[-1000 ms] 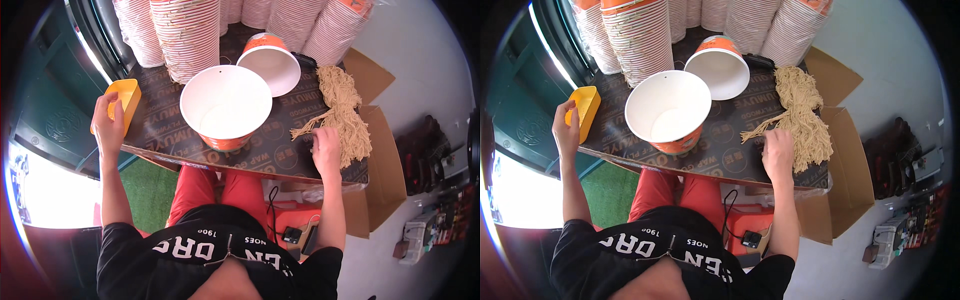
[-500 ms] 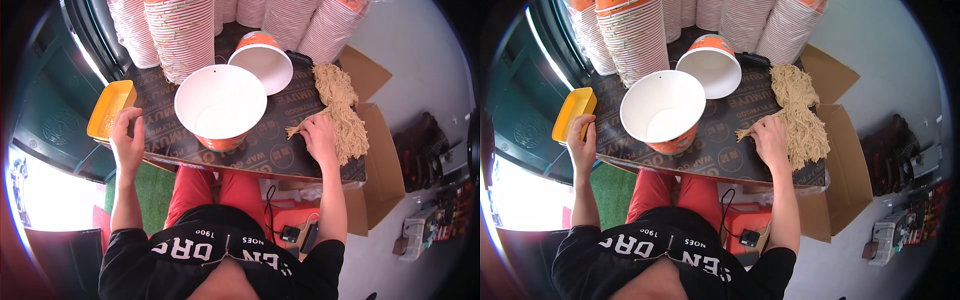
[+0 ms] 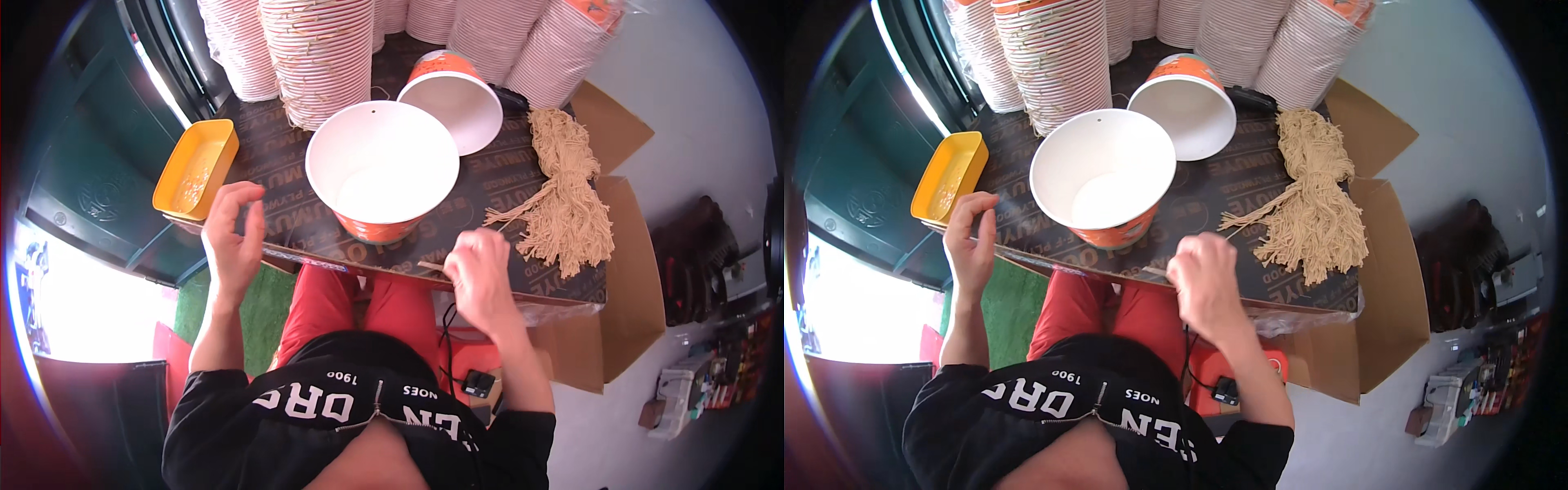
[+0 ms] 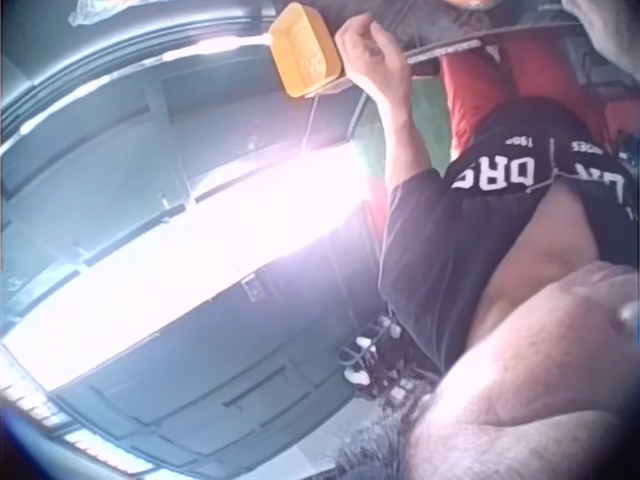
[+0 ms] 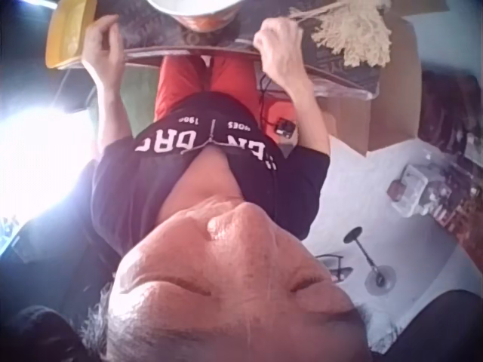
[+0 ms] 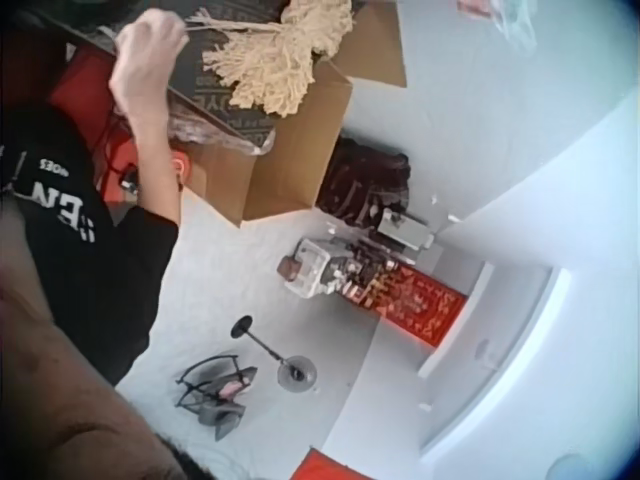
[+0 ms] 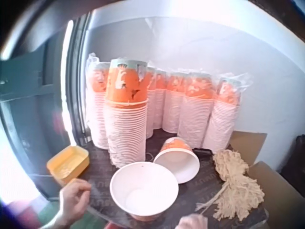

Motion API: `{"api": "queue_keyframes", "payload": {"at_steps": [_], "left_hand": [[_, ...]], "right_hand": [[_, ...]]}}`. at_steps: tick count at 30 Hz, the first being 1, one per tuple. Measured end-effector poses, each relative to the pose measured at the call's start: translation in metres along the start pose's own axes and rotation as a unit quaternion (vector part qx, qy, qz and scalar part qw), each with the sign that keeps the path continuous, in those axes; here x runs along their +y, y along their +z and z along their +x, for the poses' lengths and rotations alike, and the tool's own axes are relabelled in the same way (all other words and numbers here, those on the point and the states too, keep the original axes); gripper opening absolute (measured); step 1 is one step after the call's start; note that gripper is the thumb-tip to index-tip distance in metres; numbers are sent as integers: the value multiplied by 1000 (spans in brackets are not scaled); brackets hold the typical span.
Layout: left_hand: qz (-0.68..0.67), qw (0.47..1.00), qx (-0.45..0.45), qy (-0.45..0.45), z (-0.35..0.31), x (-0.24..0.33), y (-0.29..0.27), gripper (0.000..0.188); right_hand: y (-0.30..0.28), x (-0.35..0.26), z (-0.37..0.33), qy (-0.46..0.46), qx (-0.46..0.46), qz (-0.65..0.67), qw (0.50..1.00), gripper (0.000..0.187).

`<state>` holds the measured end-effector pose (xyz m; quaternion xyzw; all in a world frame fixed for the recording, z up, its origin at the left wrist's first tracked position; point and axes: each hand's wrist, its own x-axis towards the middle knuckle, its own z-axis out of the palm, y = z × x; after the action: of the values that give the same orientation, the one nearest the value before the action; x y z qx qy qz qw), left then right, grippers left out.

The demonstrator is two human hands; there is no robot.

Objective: The person takes paper buckets from stacks and threads string through the holes in their rims by hand to attach handles.

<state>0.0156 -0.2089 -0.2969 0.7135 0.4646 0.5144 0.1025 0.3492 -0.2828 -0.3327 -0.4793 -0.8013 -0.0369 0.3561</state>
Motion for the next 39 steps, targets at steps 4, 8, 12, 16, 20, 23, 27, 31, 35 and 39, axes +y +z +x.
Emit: {"api": "queue_keyframes", "payload": {"at_steps": [4, 8, 12, 16, 20, 23, 27, 31, 35, 39], "left_hand": [[-43, 997, -22, 58, -12, 20, 15, 13], [-222, 949, -202, -98, -29, 55, 22, 14], [-325, 861, -347, -180, -33, 64, 29, 43], [-345, 829, -374, -234, -36, 72, 31, 37], [-321, 864, -343, -181, -41, 70, 34, 27], [-258, 899, -331, -126, -39, 69, 31, 28], [-152, 963, -217, 48, -15, 71, 22, 11], [19, 969, -80, 233, 23, 65, 22, 28], [105, 935, -151, 305, 38, 47, 29, 28], [83, 933, -180, 300, 31, 49, 28, 28]], "right_hand": [[1, -51, 7, -6, 60, 140, 988, 17], [6, -57, 11, 36, 77, 212, 974, 13], [14, -62, 11, 43, 82, 213, 973, 11], [17, -68, 11, 41, 77, 235, 968, 13], [24, -79, 4, 99, 54, 306, 945, 16], [21, -90, 8, 152, 37, 315, 936, 14], [19, -94, 14, 81, 96, 241, 962, 10], [18, -95, 15, 146, 145, 275, 939, 9], [19, -82, 26, 169, 179, 293, 924, 13], [22, -72, 30, 211, 162, 346, 900, 14]]}}
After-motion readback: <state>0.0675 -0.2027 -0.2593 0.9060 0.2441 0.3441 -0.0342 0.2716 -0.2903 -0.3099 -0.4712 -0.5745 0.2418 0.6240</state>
